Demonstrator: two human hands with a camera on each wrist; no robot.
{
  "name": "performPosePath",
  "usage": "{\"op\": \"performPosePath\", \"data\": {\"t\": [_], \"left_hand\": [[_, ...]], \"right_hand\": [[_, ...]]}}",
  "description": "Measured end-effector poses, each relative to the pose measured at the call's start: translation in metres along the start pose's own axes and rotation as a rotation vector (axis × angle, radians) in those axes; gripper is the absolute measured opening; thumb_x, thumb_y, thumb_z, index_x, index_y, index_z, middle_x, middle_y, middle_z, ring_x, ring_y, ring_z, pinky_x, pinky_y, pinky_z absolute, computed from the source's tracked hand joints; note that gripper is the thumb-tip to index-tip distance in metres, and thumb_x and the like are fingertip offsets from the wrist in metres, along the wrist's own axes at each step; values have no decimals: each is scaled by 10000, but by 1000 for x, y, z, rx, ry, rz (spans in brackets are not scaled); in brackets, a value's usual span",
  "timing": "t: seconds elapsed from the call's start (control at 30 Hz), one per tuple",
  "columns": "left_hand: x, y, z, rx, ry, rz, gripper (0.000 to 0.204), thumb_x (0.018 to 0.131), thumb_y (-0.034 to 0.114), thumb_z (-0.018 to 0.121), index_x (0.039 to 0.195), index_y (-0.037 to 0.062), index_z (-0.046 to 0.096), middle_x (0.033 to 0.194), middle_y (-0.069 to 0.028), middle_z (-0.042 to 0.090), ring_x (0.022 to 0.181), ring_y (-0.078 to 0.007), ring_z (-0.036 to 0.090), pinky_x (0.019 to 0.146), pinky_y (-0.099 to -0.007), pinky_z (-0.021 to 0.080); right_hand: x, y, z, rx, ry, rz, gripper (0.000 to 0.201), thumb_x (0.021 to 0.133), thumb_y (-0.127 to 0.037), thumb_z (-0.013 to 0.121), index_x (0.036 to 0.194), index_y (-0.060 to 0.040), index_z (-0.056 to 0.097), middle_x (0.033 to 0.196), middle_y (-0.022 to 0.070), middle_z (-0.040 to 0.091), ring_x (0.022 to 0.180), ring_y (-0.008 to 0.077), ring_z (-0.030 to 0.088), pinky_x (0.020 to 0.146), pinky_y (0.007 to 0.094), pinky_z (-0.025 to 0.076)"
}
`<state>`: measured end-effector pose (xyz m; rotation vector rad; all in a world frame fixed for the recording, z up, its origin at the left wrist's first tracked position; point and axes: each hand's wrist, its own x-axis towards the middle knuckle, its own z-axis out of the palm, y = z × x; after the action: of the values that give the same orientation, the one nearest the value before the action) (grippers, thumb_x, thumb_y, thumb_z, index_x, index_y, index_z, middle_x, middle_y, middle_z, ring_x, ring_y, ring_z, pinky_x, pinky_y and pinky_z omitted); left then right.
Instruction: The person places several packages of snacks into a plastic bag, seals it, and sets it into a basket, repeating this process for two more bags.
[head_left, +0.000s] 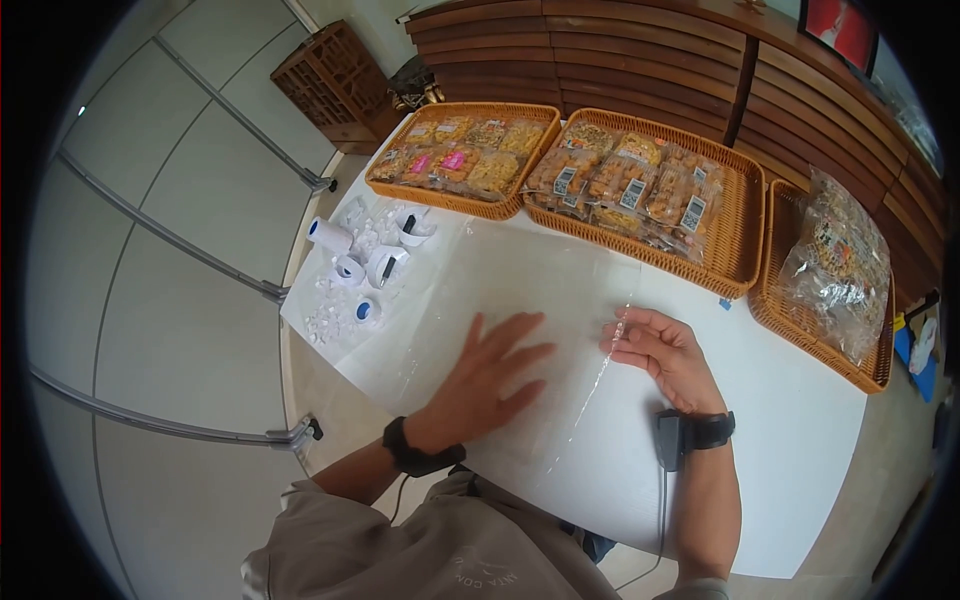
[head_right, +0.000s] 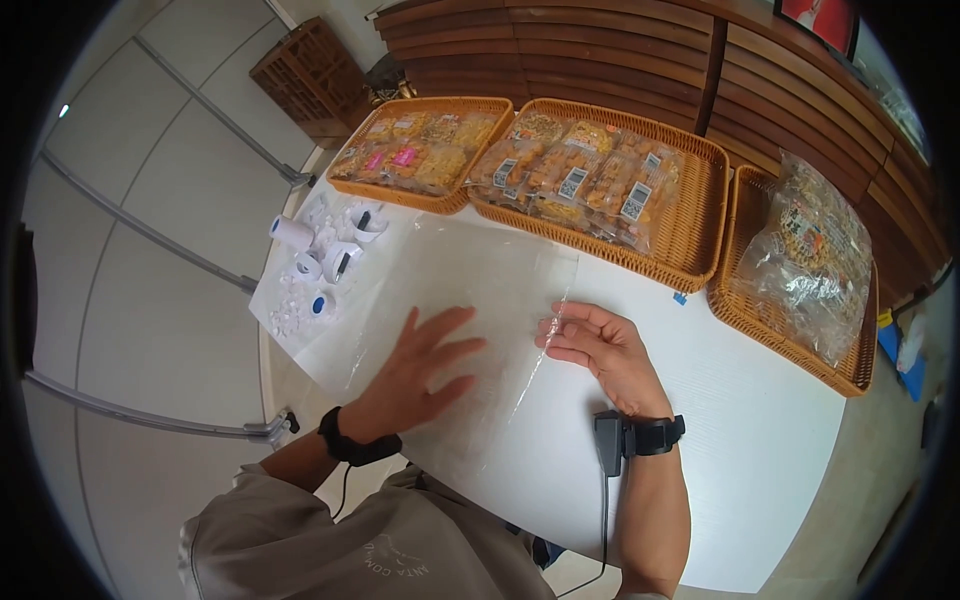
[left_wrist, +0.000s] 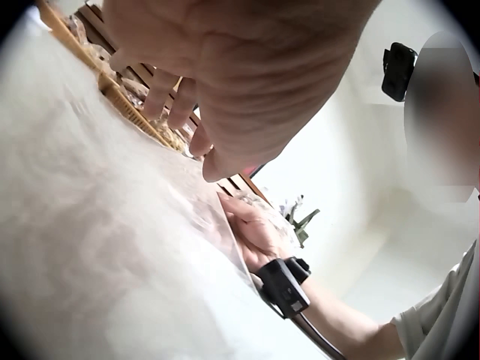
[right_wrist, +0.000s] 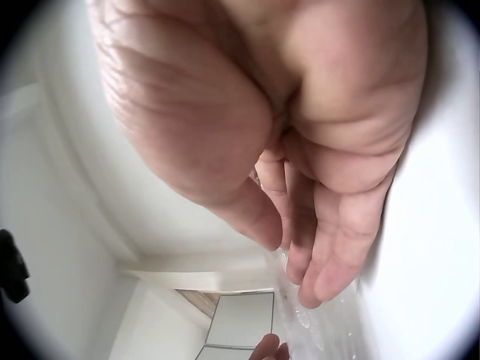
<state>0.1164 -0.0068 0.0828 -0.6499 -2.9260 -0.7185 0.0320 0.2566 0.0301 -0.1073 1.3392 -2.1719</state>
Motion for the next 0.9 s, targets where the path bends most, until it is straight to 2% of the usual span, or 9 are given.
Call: {"op": "performPosePath", "data": {"t": [0.07, 0.17, 0.27, 0.37, 0.47, 0.57, 0.67, 0.77, 0.9], "left_hand": [[-9, -11, -7, 48, 48, -65, 514, 865, 183, 732, 1348, 156, 558, 1538, -123, 380, 1422, -335, 366, 1142, -661, 192], [-20, -17, -14, 184, 120, -257, 610, 851, 231, 755, 1396, 127, 502, 1540, -160, 369, 1414, -349, 371, 1131, -652, 224], [-38, -39, -8, 245, 152, -450, 701, 837, 266, 772, 1430, 89, 443, 1510, -201, 390, 1384, -364, 403, 1117, -588, 295], [-47, -49, -12, 148, 57, -512, 755, 853, 328, 744, 1446, 24, 390, 1478, -249, 378, 1343, -398, 408, 1085, -555, 334], [-49, -55, -8, 175, 125, -454, 759, 829, 264, 771, 1443, 23, 395, 1288, -194, 550, 1189, -359, 530, 987, -464, 438], [-40, -55, -14, -176, 92, -544, 740, 810, 149, 788, 1434, 27, 409, 1035, -115, 636, 933, -259, 622, 840, -366, 516], [-33, -46, -19, -402, 181, -433, 663, 853, -23, 714, 1441, 44, 416, 939, -34, 611, 810, -110, 581, 757, -258, 508], [-28, -42, -20, -621, 263, -341, 601, 896, -82, 630, 1445, 42, 419, 950, -23, 614, 801, -104, 590, 731, -253, 519], [-25, -38, -23, -912, 232, -412, 530, 944, -70, 567, 1444, 30, 422, 999, -39, 635, 836, -117, 622, 735, -269, 535]], "right_hand": [[0, -1, 4, -16, 24, 0, 351, 976, -56, 586, 1313, 40, 564, 1128, 165, 694, 1013, 249, 707, 920, 320, 574], [1, 2, 3, -40, 11, -16, 371, 972, -66, 598, 1325, 40, 554, 1139, 168, 690, 1022, 247, 704, 922, 319, 573], [0, 2, 3, -29, -3, -22, 385, 966, -66, 609, 1333, 37, 548, 1148, 169, 687, 1037, 245, 699, 927, 319, 571], [-1, 1, 4, -30, -6, -18, 394, 964, -62, 609, 1341, 31, 543, 1158, 170, 683, 1052, 240, 694, 932, 323, 570], [-1, 1, 5, -46, 3, -14, 407, 959, -64, 619, 1348, 28, 541, 1166, 171, 682, 1054, 237, 691, 940, 327, 560], [-1, 4, 3, -60, 4, -27, 416, 956, -72, 632, 1349, 27, 539, 1170, 174, 681, 1046, 235, 692, 944, 329, 547], [-1, 4, 4, -47, 11, -21, 419, 952, -75, 642, 1344, 32, 540, 1172, 178, 681, 1038, 232, 691, 940, 329, 539], [-1, 6, 3, -50, 11, -31, 395, 953, -73, 642, 1323, 34, 556, 1143, 160, 688, 1027, 216, 688, 932, 335, 543], [1, 8, -2, -92, -2, -53, 309, 974, -98, 618, 1252, 34, 600, 1084, 137, 698, 1002, 207, 685, 913, 334, 551]]}}
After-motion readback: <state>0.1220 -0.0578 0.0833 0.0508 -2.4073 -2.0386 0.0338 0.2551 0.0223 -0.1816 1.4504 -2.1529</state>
